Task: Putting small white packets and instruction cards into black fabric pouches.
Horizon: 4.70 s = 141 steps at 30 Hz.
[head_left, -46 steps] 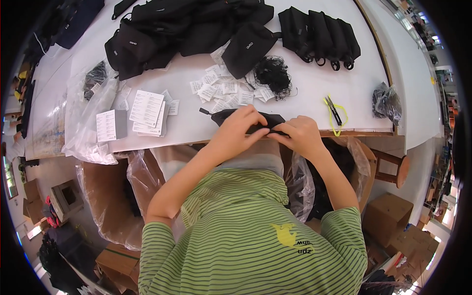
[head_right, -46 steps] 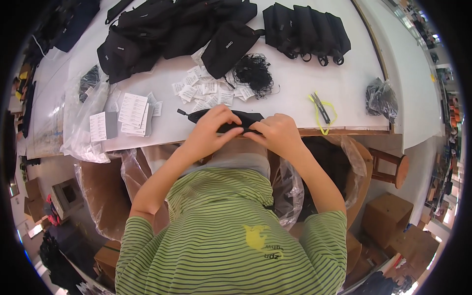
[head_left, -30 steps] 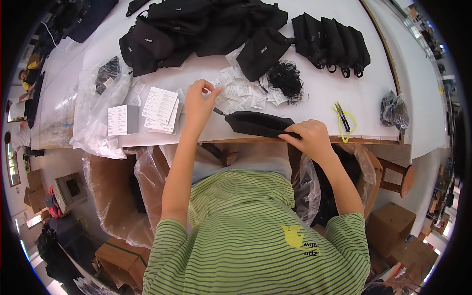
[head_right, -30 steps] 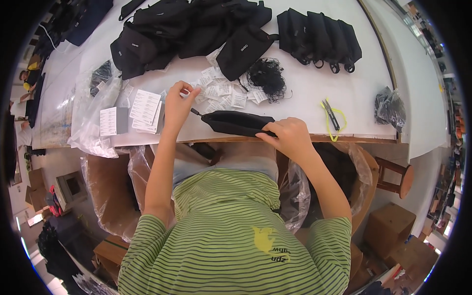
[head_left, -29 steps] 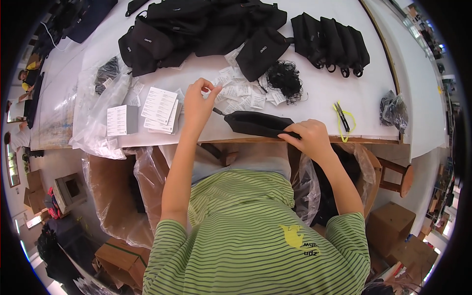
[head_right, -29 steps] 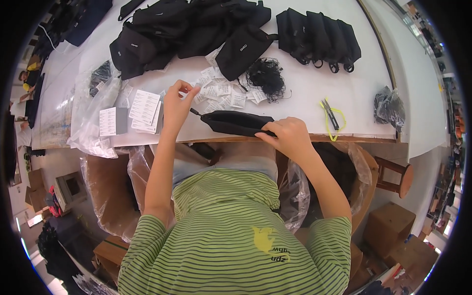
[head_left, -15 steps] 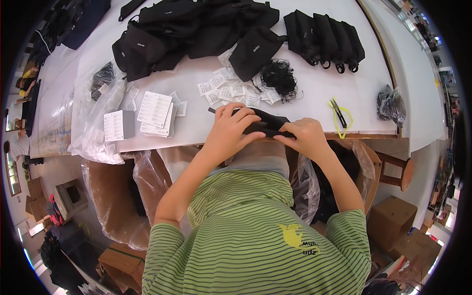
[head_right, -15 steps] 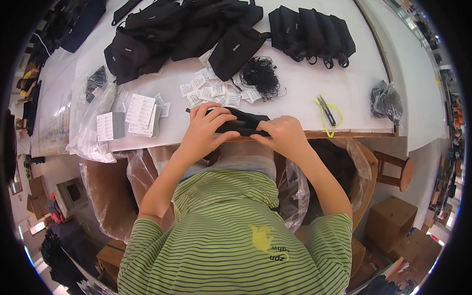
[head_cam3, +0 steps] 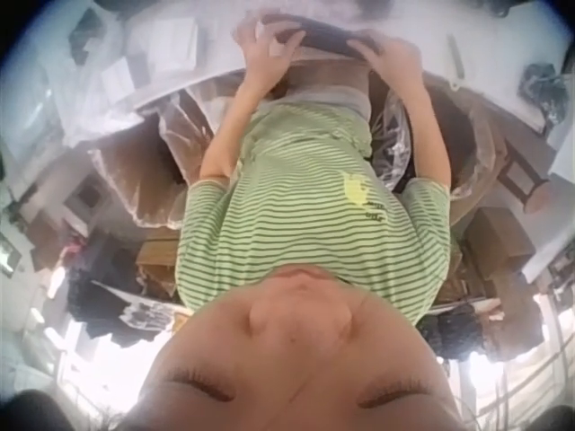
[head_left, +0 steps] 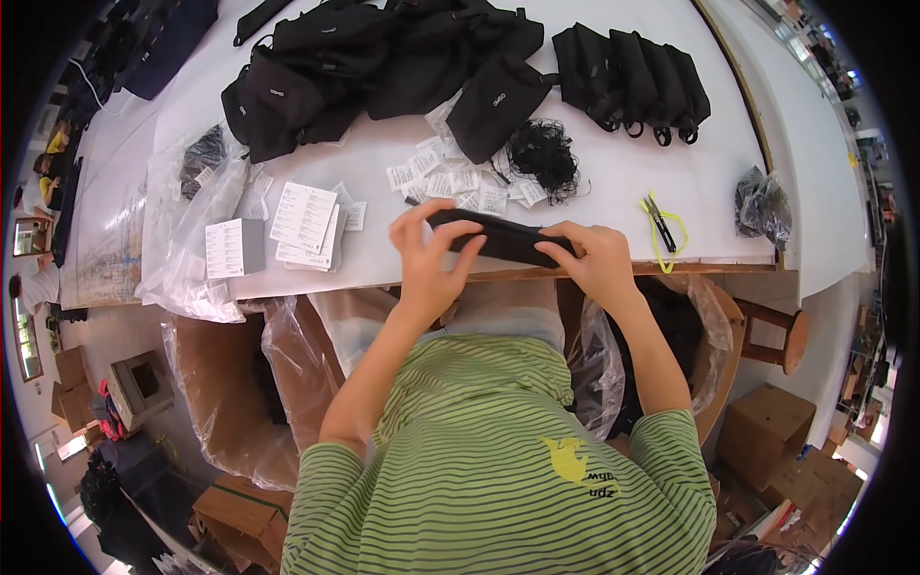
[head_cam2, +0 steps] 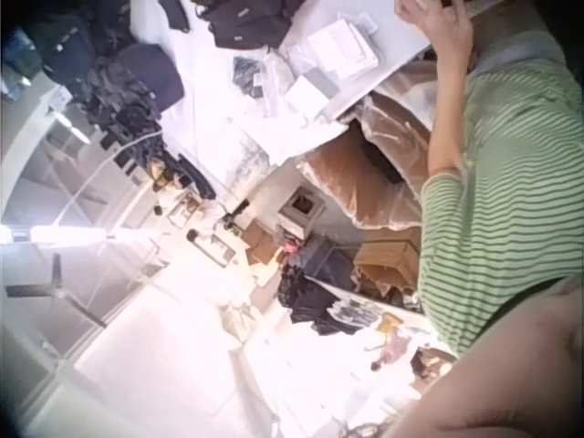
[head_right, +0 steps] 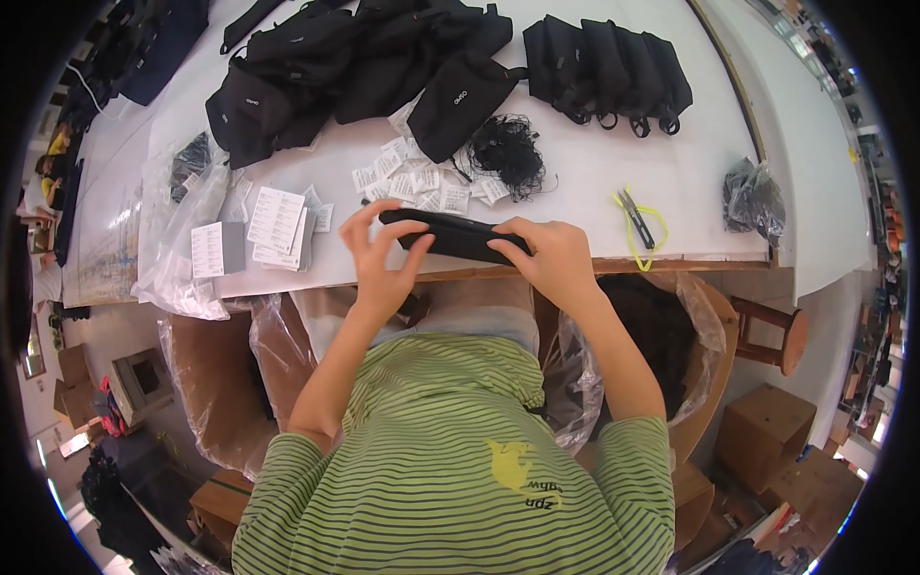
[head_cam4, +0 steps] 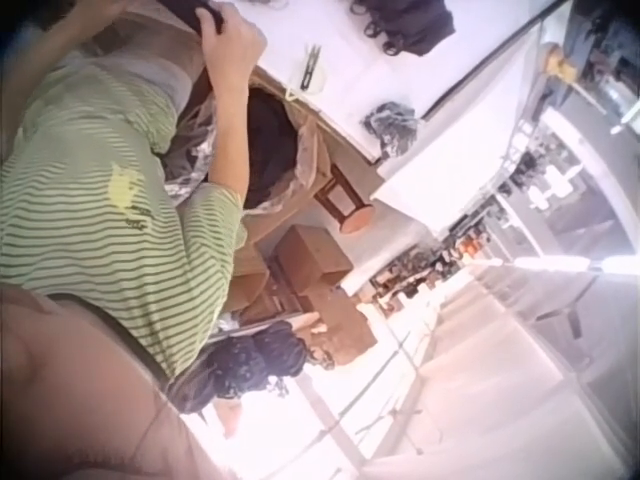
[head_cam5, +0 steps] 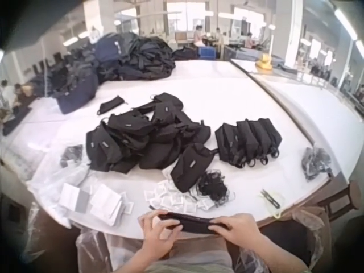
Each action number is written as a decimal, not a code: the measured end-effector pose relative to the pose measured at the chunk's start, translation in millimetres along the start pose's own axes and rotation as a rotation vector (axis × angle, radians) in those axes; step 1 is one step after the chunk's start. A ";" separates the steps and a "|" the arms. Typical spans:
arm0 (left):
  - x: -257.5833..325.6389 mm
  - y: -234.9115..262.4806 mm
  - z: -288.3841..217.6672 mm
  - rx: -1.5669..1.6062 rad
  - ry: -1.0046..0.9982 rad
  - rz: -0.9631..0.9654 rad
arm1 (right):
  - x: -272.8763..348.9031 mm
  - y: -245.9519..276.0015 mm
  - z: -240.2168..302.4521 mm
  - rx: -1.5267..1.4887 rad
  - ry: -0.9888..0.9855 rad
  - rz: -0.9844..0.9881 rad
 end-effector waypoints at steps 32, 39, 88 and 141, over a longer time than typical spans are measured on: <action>41.3 0.2 2.3 1.555 1.086 0.187 | -55.3 -36.5 58.0 -1.212 -0.151 -0.140; 38.8 -2.8 -3.7 1.575 1.147 0.177 | -51.7 -26.1 47.8 -0.905 -0.091 -0.425; 33.5 14.7 22.0 1.275 1.179 -0.136 | -22.4 -24.3 73.9 -0.115 0.297 -0.202; 10.4 18.8 32.0 -0.169 0.072 0.391 | -4.1 -60.8 40.0 -0.294 0.014 -0.093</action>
Point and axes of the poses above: each hand's wrist, its own x-axis away from the middle knuckle, its own y-axis out of the back of the hand, z = x × y, the point moved 5 cm from there along -x, towards the middle knuckle, and after that the axes turned 4 degrees about -x, right-handed, at the moved point
